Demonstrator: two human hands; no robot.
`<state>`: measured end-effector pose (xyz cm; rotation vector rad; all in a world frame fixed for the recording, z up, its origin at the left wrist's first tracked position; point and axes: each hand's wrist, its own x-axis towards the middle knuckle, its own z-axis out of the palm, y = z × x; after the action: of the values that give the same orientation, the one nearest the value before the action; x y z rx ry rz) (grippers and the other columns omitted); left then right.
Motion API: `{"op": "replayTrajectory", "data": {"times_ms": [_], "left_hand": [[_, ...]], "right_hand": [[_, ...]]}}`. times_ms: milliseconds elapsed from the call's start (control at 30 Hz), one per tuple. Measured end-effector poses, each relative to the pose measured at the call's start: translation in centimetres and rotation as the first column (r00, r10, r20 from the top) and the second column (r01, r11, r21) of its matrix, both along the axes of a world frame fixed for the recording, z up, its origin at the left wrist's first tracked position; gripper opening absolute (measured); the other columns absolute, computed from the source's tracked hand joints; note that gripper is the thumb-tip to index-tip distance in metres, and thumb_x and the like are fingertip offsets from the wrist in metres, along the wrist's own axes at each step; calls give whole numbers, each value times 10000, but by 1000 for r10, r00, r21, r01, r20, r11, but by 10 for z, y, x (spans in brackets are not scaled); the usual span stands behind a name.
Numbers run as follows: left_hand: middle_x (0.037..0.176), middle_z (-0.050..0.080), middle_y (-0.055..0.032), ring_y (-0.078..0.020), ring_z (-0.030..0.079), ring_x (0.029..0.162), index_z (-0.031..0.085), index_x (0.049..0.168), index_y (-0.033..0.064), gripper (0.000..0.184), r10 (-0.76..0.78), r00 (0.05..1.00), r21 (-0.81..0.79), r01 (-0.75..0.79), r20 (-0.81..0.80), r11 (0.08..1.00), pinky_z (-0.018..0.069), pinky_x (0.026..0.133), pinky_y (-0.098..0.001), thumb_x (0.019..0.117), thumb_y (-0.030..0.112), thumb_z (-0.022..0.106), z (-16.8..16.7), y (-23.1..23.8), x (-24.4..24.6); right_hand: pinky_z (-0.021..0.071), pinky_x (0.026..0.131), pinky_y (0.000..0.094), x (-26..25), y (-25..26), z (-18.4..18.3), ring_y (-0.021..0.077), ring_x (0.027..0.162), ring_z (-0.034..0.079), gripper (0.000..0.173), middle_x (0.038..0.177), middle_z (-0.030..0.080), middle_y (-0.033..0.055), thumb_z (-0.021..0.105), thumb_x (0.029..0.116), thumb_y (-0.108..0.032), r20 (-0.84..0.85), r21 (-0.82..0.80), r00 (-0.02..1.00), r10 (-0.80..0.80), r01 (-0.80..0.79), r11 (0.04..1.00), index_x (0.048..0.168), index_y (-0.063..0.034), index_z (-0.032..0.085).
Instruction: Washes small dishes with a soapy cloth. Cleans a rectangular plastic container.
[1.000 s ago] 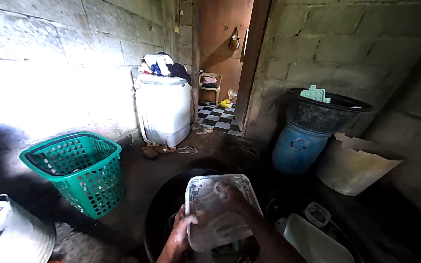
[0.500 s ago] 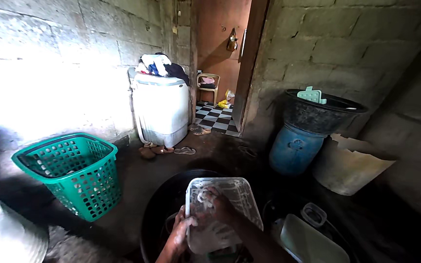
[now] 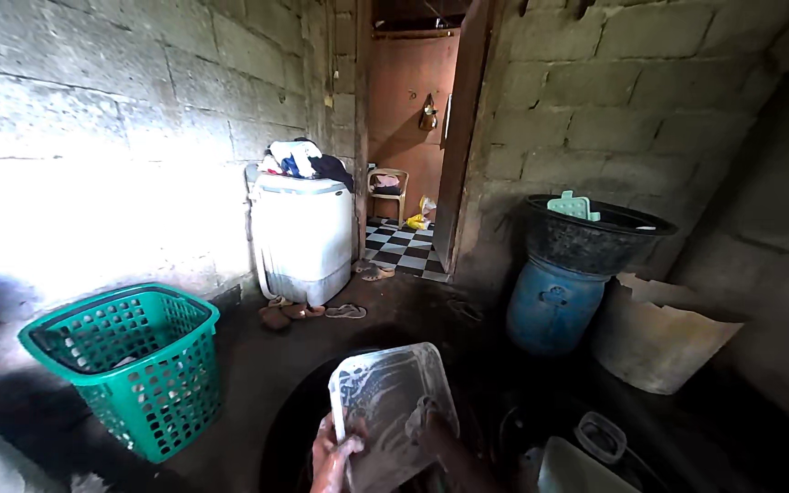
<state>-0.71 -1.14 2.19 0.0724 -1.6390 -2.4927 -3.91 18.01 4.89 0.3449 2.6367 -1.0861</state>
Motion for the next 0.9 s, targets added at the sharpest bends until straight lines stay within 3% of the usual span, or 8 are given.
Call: {"op": "replayTrajectory", "data": {"times_ms": [100, 200, 367, 467, 600, 667, 733, 900], "left_hand": [[928, 683, -97, -114, 692, 788, 404, 1322, -79, 632, 20, 1000, -15, -20, 18, 1000, 587, 709, -276, 716, -128, 575, -3, 1, 1], [1008, 656, -138, -118, 671, 825, 412, 1352, -80, 537, 41, 995, -15, -40, 92, 999, 572, 743, -280, 845, -112, 587, -3, 3, 2], [1052, 630, -125, -114, 645, 831, 452, 1341, -56, 434, 16, 991, 52, -24, 136, 998, 567, 734, -283, 917, -60, 542, -2, -2, 3], [950, 676, -107, -137, 685, 781, 419, 1366, -30, 518, -22, 991, 123, 6, 135, 992, 590, 686, -304, 859, -58, 522, 0, -14, 4], [924, 693, -99, -149, 698, 765, 393, 1385, -8, 638, -117, 987, 148, 100, 110, 984, 593, 662, -304, 767, -62, 544, 5, -19, 9], [952, 685, -96, -147, 693, 788, 391, 1384, 2, 680, -193, 977, 137, 179, 96, 974, 595, 683, -313, 728, -53, 564, 5, -14, 12], [944, 685, -86, -145, 695, 793, 389, 1378, 23, 691, -248, 961, 128, 233, 120, 964, 596, 685, -318, 714, -13, 575, 5, -5, 15], [1030, 649, -126, -176, 671, 846, 388, 1391, 23, 592, -279, 940, 136, 255, 198, 957, 582, 720, -352, 824, 10, 554, 5, 6, 14]], "right_hand": [[404, 1149, 513, 17, -23, -1, 434, 1363, 508, 638, 1458, 497, 335, 709, 957, -147, -32, 41, 993, 117, -116, 992, 1470, 106, 426], [407, 1140, 534, 39, -52, 12, 450, 1331, 527, 535, 1411, 529, 349, 690, 966, -124, -103, 26, 945, 311, -310, 950, 1407, 119, 509], [281, 1238, 513, 30, -68, 16, 398, 1490, 377, 404, 1572, 427, 267, 599, 1009, -91, -222, 252, 718, 660, -612, 750, 1385, 59, 586], [343, 1215, 484, 5, -37, 13, 340, 1430, 478, 461, 1516, 520, 218, 639, 975, -100, -412, 218, 745, 525, -479, 850, 1414, 31, 581], [354, 1195, 525, -16, 10, 36, 417, 1426, 450, 530, 1517, 468, 298, 669, 966, -99, -296, 170, 933, 203, -158, 973, 1449, 57, 515], [352, 1200, 496, -20, 15, 45, 414, 1450, 414, 548, 1562, 398, 298, 647, 981, -107, -288, 185, 956, 49, 6, 983, 1482, 39, 481], [400, 1157, 507, -14, 1, 53, 408, 1403, 480, 509, 1538, 444, 281, 601, 1020, -177, -287, 241, 957, -44, 117, 963, 1481, 12, 496], [385, 1174, 509, 8, -49, 42, 391, 1398, 497, 542, 1480, 534, 254, 586, 1037, -260, -226, 251, 937, 264, -206, 946, 1505, -5, 485]]}}
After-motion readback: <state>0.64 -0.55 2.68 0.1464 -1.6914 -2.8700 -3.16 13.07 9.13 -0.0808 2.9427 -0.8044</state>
